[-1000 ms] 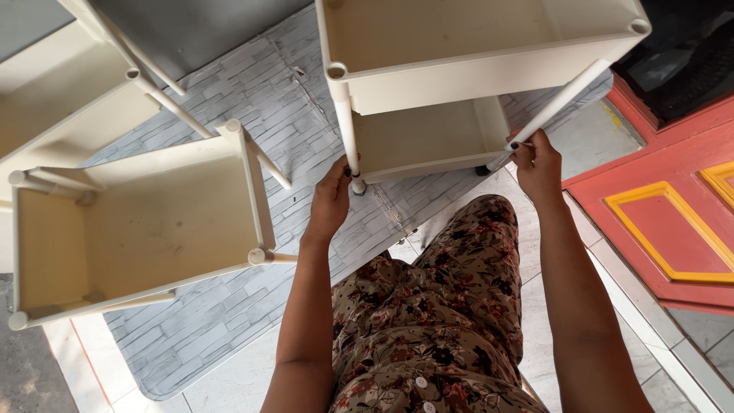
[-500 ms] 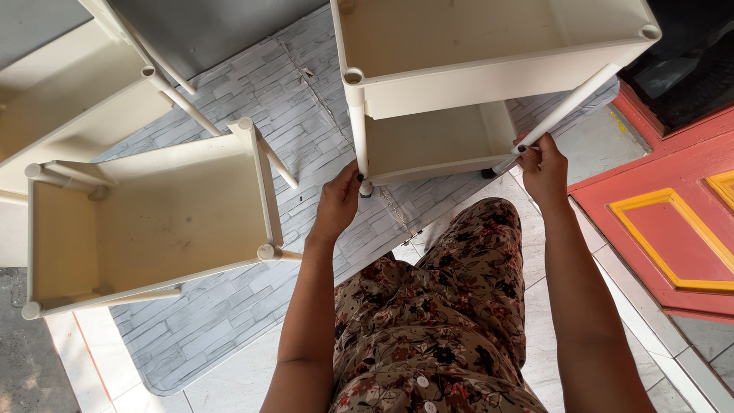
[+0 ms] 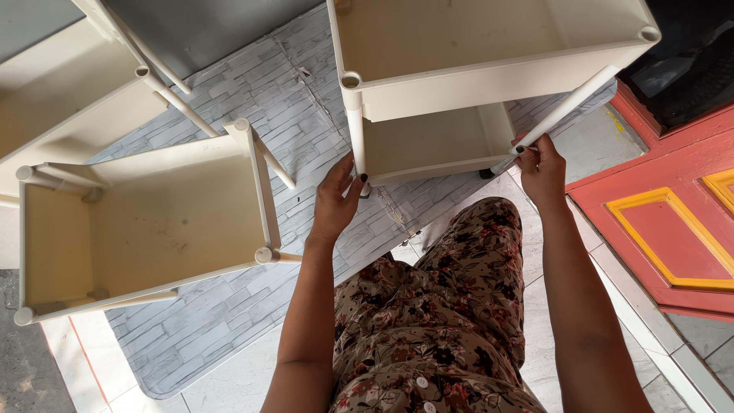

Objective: The person assembles a small plastic storage unit by inserting cylindrical legs into the corners of two trays and then stacking them together. The person aligns and presses each leg into place, then connects the two trays vertically to form a two-tier unit.

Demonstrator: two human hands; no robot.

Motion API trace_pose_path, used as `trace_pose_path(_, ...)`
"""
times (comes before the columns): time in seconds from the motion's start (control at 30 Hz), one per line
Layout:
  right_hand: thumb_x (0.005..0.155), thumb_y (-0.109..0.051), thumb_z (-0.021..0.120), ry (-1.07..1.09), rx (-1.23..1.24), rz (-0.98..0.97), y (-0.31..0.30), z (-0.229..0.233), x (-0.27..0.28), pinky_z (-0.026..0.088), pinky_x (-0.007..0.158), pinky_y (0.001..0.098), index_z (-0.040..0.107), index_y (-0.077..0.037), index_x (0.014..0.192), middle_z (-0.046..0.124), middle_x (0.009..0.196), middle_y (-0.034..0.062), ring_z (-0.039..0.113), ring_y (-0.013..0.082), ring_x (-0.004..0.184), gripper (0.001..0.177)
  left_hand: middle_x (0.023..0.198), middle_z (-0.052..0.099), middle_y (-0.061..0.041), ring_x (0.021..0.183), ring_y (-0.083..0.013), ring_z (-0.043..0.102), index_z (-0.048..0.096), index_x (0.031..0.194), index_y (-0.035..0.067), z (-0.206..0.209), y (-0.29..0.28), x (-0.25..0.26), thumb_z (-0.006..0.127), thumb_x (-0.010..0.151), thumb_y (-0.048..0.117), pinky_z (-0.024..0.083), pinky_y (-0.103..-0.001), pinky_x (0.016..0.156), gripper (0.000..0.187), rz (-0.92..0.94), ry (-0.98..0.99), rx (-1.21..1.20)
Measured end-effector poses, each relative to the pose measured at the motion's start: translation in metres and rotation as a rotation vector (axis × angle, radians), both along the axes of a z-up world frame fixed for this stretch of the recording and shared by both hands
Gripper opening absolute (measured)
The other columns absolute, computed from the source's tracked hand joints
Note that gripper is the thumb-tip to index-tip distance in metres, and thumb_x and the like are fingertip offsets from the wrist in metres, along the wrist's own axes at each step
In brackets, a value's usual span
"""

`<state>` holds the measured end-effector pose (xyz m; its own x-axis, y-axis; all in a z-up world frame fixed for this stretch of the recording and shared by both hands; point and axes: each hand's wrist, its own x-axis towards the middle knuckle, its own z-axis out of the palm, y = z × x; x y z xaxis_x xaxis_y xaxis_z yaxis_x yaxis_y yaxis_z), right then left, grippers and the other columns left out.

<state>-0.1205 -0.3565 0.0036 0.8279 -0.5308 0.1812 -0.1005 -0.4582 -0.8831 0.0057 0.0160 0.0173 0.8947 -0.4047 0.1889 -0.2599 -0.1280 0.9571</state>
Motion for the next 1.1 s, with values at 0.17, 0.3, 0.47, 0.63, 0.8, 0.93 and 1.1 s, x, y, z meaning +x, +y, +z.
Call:
trace_pose_path(0.17, 0.111, -0.015, 0.057, -0.022, 0.012, 0.012, -0.001, -0.002, 0.001, 0.062, 0.095, 0.0318, 0.059, -0.005, 0.123, 0.069, 0.116, 0.0044, 0.069, 0.0148, 0.111, 0.016, 0.12, 0.075, -0.012, 0.118, -0.0263, 0.071, 0.062, 0.133, 0.007, -0.005, -0.002, 0.002, 0.074, 0.095, 0.014, 0.057, -0.043, 0.105, 0.04, 0.082, 0.005, 0.044)
trace_pose_path(0.3, 0.11, -0.016, 0.057, -0.019, 0.0, 0.005, -0.001, -0.002, 0.001, 0.062, 0.094, 0.0314, 0.06, -0.005, 0.123, 0.069, 0.116, 0.0043, 0.069, 0.0147, 0.11, 0.017, 0.113, 0.079, -0.009, 0.113, -0.0245, 0.075, 0.07, 0.119, 0.007, -0.014, -0.004, 0.005, 0.077, 0.092, 0.016, 0.058, -0.042, 0.104, 0.029, 0.113, -0.001, 0.024)
trace_pose_path(0.47, 0.111, -0.018, 0.057, -0.014, -0.004, 0.0, -0.001, -0.002, 0.001, 0.062, 0.093, 0.0308, 0.06, -0.006, 0.123, 0.069, 0.115, 0.0042, 0.07, 0.0145, 0.108, 0.017, 0.125, 0.072, -0.012, 0.116, -0.0248, 0.072, 0.077, 0.11, 0.006, -0.021, -0.004, 0.008, 0.078, 0.09, 0.014, 0.06, -0.038, 0.096, 0.022, 0.126, -0.021, -0.045)
trace_pose_path(0.63, 0.111, -0.017, 0.057, -0.016, -0.001, 0.001, 0.0, -0.002, 0.002, 0.062, 0.093, 0.0306, 0.06, -0.006, 0.123, 0.07, 0.115, 0.0043, 0.07, 0.0143, 0.107, 0.016, 0.132, 0.069, -0.012, 0.116, -0.0228, 0.072, 0.075, 0.114, 0.007, -0.021, -0.003, 0.011, 0.076, 0.092, 0.013, 0.06, -0.035, 0.093, 0.023, 0.068, 0.037, -0.119)
trace_pose_path(0.8, 0.108, -0.01, 0.058, 0.015, 0.007, -0.02, 0.0, 0.001, -0.001, 0.062, 0.096, 0.0319, 0.063, -0.007, 0.124, 0.07, 0.116, 0.0041, 0.069, 0.0154, 0.111, 0.017, 0.127, 0.07, -0.017, 0.117, -0.0246, 0.069, 0.076, 0.117, 0.004, -0.012, -0.002, 0.011, 0.078, 0.093, 0.013, 0.062, -0.037, 0.095, 0.026, 0.087, -0.097, 0.057)
trace_pose_path(0.93, 0.103, -0.006, 0.063, -0.029, -0.034, 0.005, -0.004, 0.009, 0.0, 0.059, 0.099, 0.0338, 0.064, -0.004, 0.128, 0.068, 0.121, 0.0052, 0.065, 0.016, 0.118, 0.025, 0.108, 0.078, -0.013, 0.101, -0.0203, 0.075, 0.072, 0.124, 0.003, 0.001, -0.004, 0.003, 0.078, 0.093, 0.015, 0.058, -0.034, 0.089, 0.034, 0.114, -0.141, 0.068)
trace_pose_path(1.1, 0.103, -0.008, 0.072, -0.123, -0.057, 0.021, -0.009, 0.007, -0.003, 0.059, 0.102, 0.0334, 0.065, -0.002, 0.124, 0.07, 0.113, 0.0075, 0.069, 0.0154, 0.112, 0.023, 0.104, 0.079, -0.011, 0.094, -0.0184, 0.077, 0.075, 0.116, 0.004, 0.009, -0.008, 0.0, 0.082, 0.088, 0.015, 0.06, -0.031, 0.085, 0.03, 0.15, -0.196, 0.031)
